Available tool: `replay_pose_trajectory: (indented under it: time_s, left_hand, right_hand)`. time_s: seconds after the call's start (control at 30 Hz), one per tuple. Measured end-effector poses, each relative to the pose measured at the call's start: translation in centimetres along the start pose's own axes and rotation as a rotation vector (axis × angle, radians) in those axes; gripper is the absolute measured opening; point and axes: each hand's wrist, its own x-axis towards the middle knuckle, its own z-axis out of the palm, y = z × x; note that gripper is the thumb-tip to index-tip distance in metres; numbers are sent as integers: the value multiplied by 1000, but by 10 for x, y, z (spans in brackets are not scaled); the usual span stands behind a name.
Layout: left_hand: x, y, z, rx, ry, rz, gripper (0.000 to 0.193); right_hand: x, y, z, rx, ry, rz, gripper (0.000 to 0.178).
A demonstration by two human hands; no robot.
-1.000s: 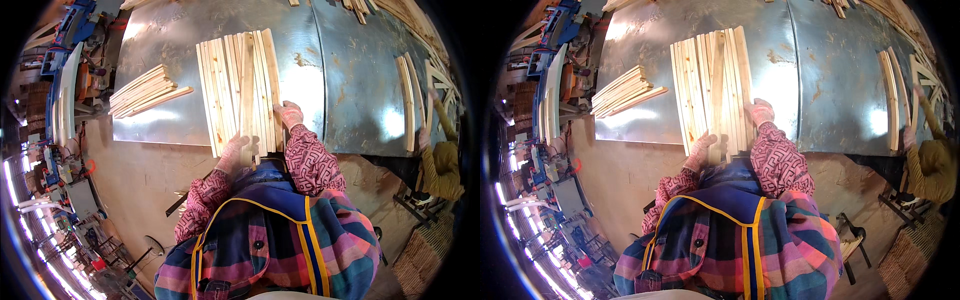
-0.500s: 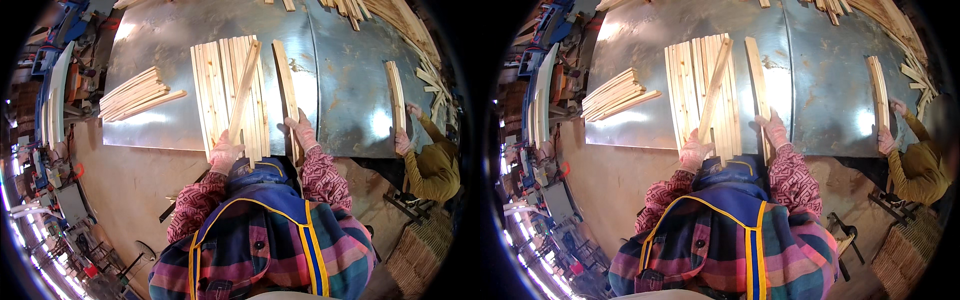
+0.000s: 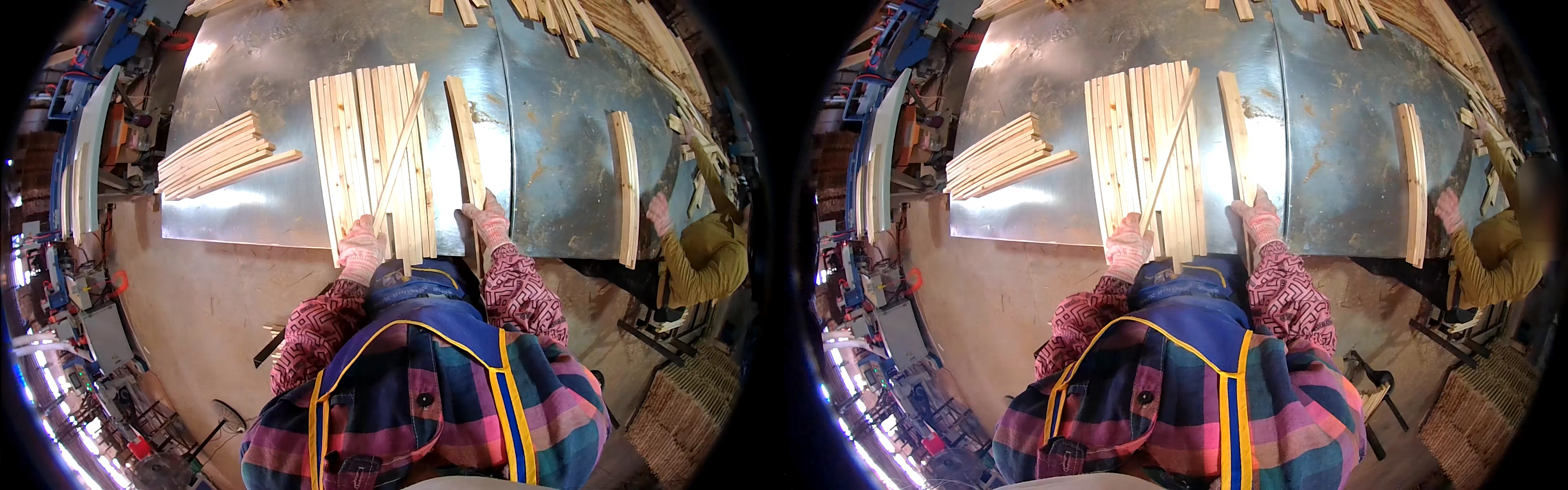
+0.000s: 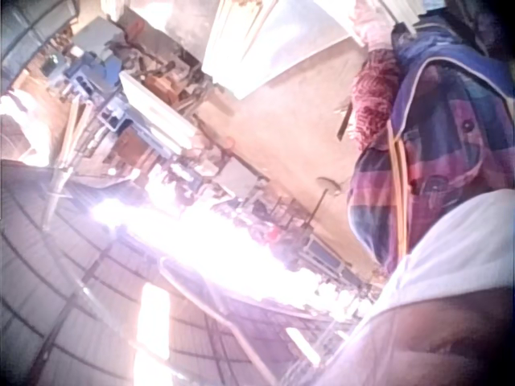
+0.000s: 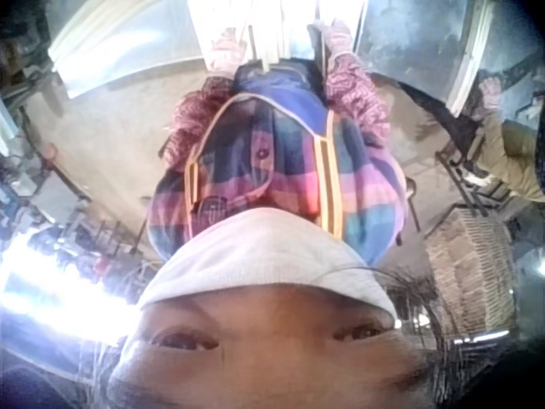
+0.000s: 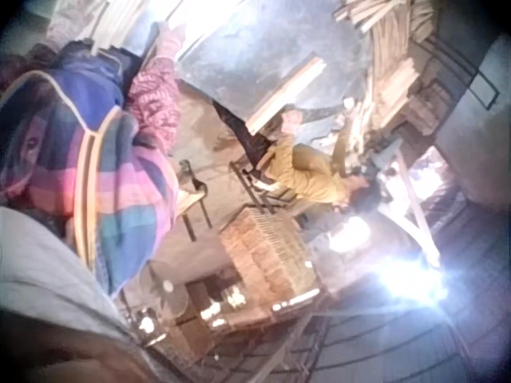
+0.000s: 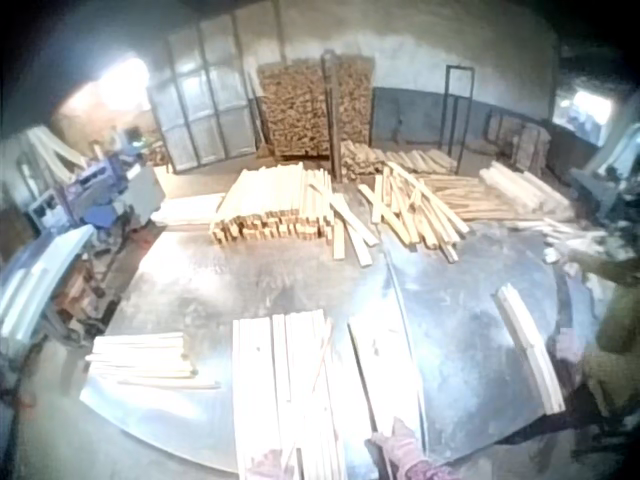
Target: The person gathers thin wooden slats from a metal table and a conveyor belt, aligns them into neat bundles, and stacks them on a metal rack. The person wears pink patterned gloves and a plaid shirt while performing the repetitive stacking task in a workshop environment.
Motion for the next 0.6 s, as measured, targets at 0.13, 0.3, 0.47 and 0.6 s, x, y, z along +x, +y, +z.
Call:
replay_pose_trajectory:
  time_s: [0.13, 0.3, 0.47, 0.6]
  left_hand:
    - [1, 1, -5, -30, -37, -41, 58]
    - [2, -10, 2, -47, 35, 46, 74]
    - [-1, -63, -6, -268, 218, -124, 75]
    - [21, -109, -26, -320, 171, -241, 77]
  right_hand:
    - [5, 13, -7, 30, 53, -54, 77]
    - [7, 14, -21, 16, 25, -8, 71]
    - [-11, -1, -19, -31, 132, -6, 63]
    - [10, 32, -1, 65, 116, -93, 52]
